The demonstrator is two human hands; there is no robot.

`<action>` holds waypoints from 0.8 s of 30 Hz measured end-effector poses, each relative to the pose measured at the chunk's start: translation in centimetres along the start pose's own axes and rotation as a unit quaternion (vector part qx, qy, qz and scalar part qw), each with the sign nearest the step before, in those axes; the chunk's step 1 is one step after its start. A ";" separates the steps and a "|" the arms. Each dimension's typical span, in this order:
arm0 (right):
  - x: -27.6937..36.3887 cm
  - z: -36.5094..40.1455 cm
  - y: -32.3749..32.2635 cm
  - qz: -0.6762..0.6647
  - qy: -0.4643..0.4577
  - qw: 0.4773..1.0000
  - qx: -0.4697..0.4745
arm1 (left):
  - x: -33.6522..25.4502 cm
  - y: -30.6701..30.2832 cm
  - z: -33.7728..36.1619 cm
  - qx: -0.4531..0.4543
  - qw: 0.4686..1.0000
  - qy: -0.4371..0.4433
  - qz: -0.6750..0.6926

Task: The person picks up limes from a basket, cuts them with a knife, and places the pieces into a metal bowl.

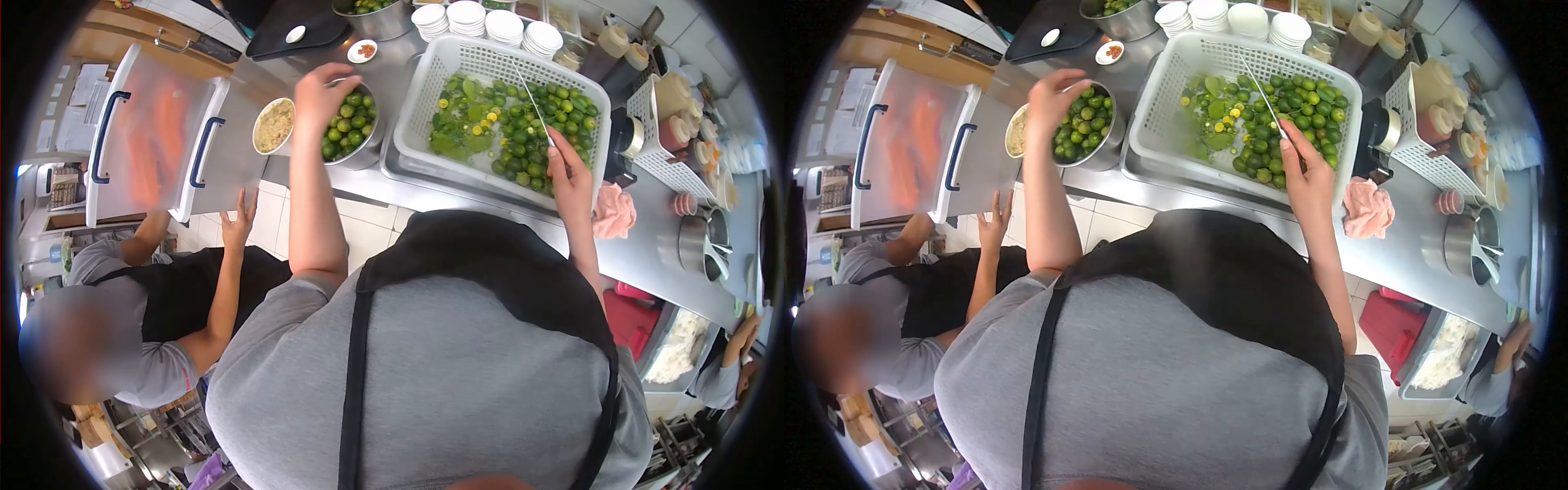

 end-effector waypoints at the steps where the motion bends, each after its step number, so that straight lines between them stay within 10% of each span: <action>1: 0.0 -0.1 -0.3 0.005 0.002 1.000 -0.004 | -0.8 2.2 -0.3 0.045 0.999 -0.013 -0.003; 8: 0.6 0.6 -1.3 -0.036 -0.010 0.999 -0.029 | -6.7 20.8 0.7 0.308 0.941 0.121 -0.073; 16: 0.6 1.1 -1.6 -0.050 -0.002 0.998 -0.041 | -6.7 26.0 0.4 0.325 0.904 0.198 -0.196; 19: 0.2 0.8 -1.5 -0.052 0.001 0.998 -0.037 | -6.4 21.7 -0.4 0.319 0.945 0.046 0.060; 21: 0.2 0.7 -1.1 -0.053 -0.005 0.998 -0.034 | -5.5 19.7 -0.1 0.296 0.828 -0.138 0.455; 24: 0.1 0.8 0.1 -0.029 0.073 0.996 0.033 | -5.9 16.9 1.4 0.227 0.761 -0.166 0.584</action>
Point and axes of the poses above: each hand's wrist, its own z-axis away from the middle knuckle, its own y-axis out of the palm, x = y × z, the point moved 3 cm from there along -z, towards the middle knuckle, and after that the axes turned 4 degrees about z, right-handed, at the moved point
